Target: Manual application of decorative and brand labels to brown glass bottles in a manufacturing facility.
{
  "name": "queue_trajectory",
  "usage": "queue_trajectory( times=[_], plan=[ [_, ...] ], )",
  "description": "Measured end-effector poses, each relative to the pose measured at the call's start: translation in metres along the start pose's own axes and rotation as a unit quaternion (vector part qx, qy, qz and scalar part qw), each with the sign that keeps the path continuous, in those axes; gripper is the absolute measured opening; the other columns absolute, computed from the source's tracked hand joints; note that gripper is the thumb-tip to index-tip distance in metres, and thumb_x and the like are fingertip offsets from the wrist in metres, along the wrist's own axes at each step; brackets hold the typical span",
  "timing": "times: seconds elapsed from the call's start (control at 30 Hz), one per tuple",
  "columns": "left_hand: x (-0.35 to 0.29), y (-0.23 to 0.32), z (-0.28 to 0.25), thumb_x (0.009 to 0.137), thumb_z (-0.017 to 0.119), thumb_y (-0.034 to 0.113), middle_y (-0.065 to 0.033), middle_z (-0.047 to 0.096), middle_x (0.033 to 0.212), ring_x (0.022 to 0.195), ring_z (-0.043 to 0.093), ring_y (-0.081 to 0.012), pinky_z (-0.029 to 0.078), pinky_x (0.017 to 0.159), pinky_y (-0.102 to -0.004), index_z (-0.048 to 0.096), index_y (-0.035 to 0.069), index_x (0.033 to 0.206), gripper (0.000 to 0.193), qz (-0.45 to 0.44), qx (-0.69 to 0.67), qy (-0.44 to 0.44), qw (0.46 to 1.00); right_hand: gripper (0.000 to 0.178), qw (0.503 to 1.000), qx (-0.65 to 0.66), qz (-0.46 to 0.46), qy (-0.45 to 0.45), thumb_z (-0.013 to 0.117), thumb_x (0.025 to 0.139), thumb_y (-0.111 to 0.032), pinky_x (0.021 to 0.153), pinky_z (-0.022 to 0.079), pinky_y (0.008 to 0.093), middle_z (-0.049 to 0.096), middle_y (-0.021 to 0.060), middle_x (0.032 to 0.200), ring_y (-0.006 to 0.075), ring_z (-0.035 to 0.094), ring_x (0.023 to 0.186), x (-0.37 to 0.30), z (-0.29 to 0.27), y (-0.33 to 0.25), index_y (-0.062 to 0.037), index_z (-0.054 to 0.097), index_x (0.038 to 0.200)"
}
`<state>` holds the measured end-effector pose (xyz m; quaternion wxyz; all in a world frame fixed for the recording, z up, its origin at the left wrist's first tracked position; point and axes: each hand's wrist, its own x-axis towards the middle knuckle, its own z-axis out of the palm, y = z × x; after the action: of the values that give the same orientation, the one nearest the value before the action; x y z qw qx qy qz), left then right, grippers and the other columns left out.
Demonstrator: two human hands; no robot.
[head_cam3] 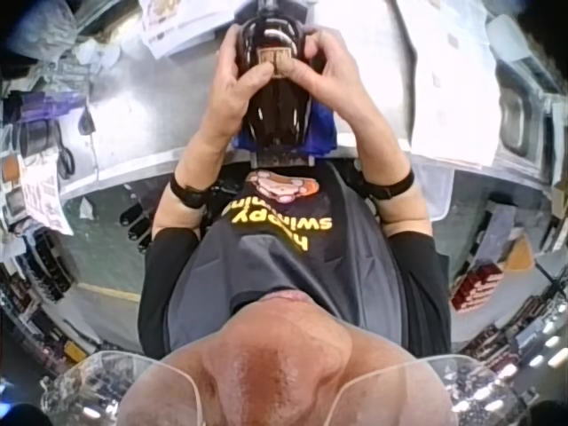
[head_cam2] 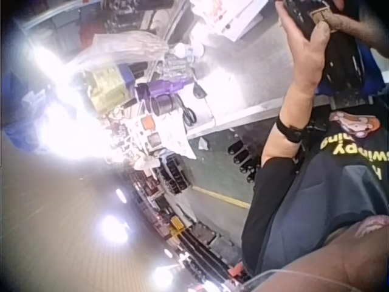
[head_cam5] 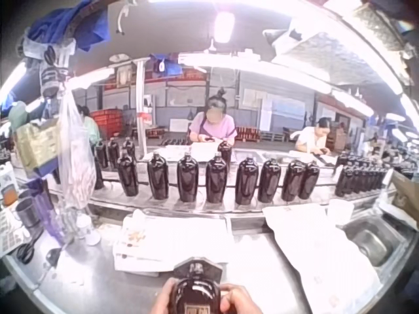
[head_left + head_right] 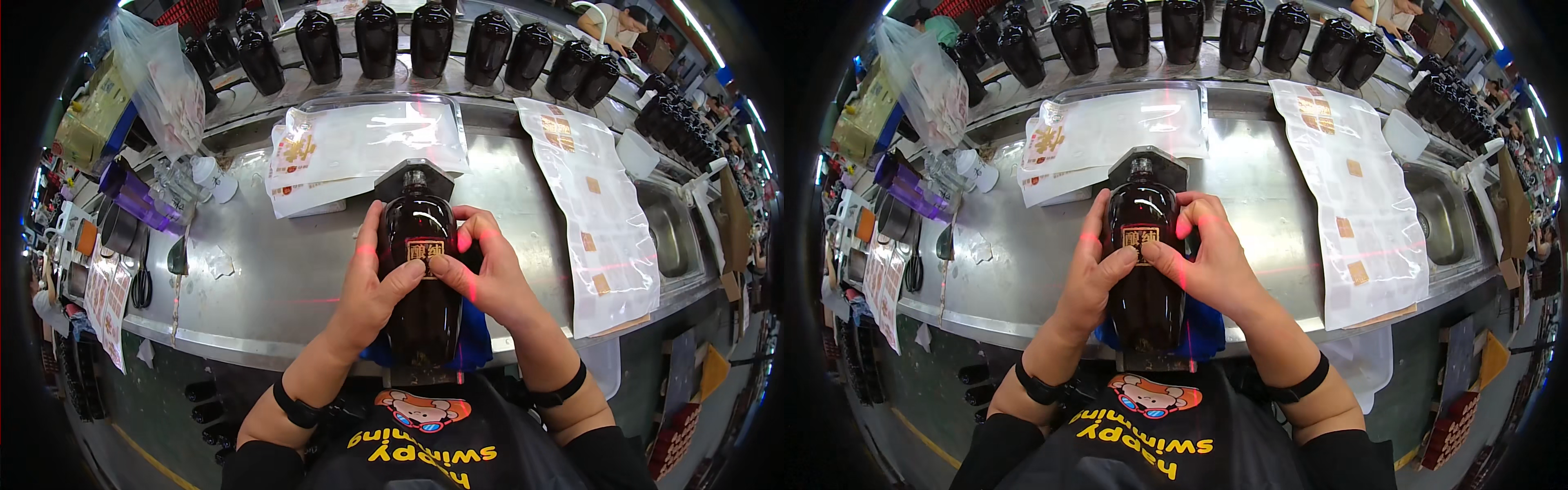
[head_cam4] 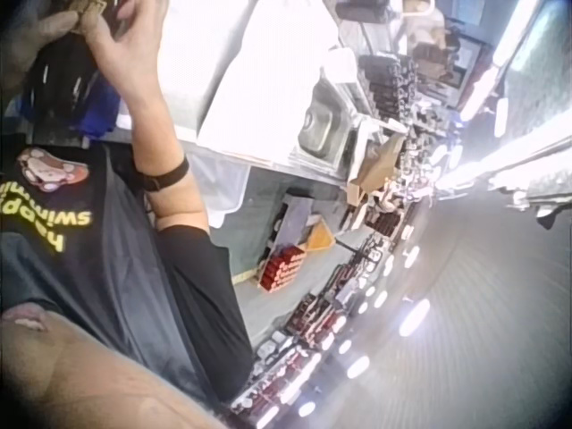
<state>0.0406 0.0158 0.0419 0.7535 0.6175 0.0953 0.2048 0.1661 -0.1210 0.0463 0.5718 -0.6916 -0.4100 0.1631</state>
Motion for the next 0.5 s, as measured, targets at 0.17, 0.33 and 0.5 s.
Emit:
queue_trajectory(
  times=[0.17, 0.33, 0.5],
  plan=[
    [0.0015, -0.0028, -0.0008, 0.09, 0.066, 0.024, -0.0193, 0.039, 0.141, 0.129, 0.042, -0.0216, 0.034, 0.109, -0.0329, 0.007, -0.012, 0.149, 0.091, -0.007, -0.025, 0.0, 1.0, 0.041, 1.0, -0.004, 0.003, 0.004, 0.079, 0.079, -0.026, 0.097, 0.042, 0.0381, 0.05, 0.0191, 0.119, 0.0296, 0.05, 0.114, 0.004, 0.0009, -0.0006, -0.0056, 0.044, 0.085],
    [0.0031, -0.0024, 0.0001, 0.091, 0.065, 0.024, -0.0192, 0.039, 0.141, 0.128, 0.043, -0.0214, 0.033, 0.109, -0.0329, 0.007, -0.012, 0.149, 0.089, -0.001, -0.023, 0.0, 1.0, 0.041, 1.0, -0.001, 0.009, 0.003, 0.079, 0.08, -0.026, 0.097, 0.042, 0.0374, 0.05, 0.0193, 0.12, 0.0291, 0.05, 0.114, 0.0047, 0.0, -0.0006, -0.0056, 0.044, 0.085],
    [0.0032, -0.0022, -0.0011, 0.093, 0.062, 0.022, -0.019, 0.039, 0.141, 0.128, 0.043, -0.0207, 0.033, 0.109, -0.0326, 0.008, -0.011, 0.149, 0.084, 0.008, -0.03, -0.003, 1.0, 0.041, 1.0, 0.014, 0.011, 0.011, 0.078, 0.081, -0.027, 0.097, 0.041, 0.0372, 0.05, 0.0195, 0.12, 0.0288, 0.05, 0.113, 0.0032, 0.0002, 0.0002, -0.0057, 0.043, 0.085]
  ],
)
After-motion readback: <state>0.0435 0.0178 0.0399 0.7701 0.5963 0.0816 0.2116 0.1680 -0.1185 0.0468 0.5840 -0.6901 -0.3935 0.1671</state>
